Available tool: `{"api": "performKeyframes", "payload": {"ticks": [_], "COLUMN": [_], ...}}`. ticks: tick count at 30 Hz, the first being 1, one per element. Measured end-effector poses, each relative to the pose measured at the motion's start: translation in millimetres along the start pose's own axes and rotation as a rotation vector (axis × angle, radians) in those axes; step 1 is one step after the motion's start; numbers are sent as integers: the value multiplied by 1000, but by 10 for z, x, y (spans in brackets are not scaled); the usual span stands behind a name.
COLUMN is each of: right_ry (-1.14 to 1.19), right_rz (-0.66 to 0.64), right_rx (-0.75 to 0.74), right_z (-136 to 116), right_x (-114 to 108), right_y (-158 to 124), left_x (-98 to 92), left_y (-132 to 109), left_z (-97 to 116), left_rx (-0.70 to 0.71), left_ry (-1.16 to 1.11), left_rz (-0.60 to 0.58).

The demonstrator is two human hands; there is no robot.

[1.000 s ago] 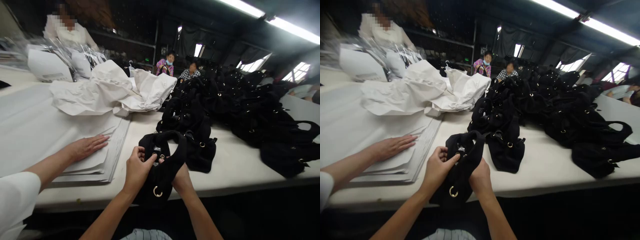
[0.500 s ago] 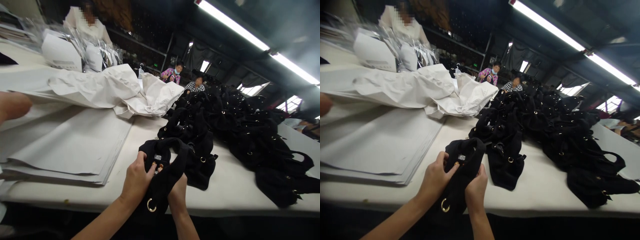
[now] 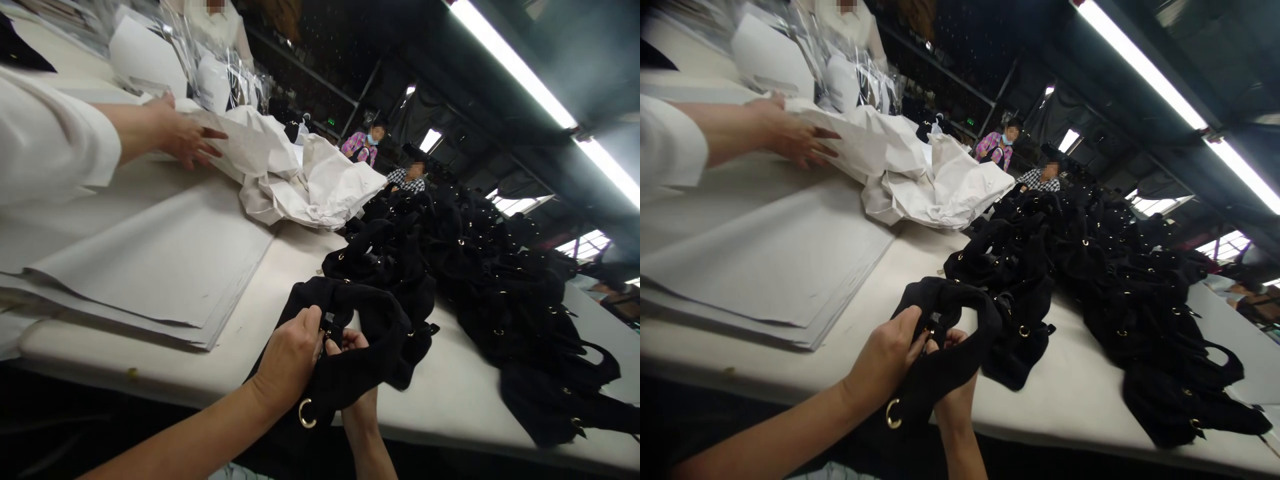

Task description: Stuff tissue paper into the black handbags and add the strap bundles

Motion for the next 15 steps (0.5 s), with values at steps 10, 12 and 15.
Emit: {"api": "performKeyframes", "payload": {"ticks": [10, 12, 15], "right_ry": [242, 237, 214], "right_rz": [-335, -367, -382], "right_rx": [2, 10, 12], "right_z": [-26, -4, 28], "right_x": [145, 133, 134], "right_y": [257, 272, 276], "left_x": [-131, -131, -137], "left_y": [7, 34, 79], "left_z": [-47, -74, -124], "left_rx": [-68, -92, -138], "left_ry": [-435, -486, -518], "left_rz": [-185, -230, -244]}}
Point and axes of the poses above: each hand's wrist, its own y-axis towards the middle knuckle, its own x-axis out of the palm, z = x × y, the point moved 7 cm from there along y, towards the middle knuckle, and after that the axes turned 1 degree about y, right-handed, at the moved point
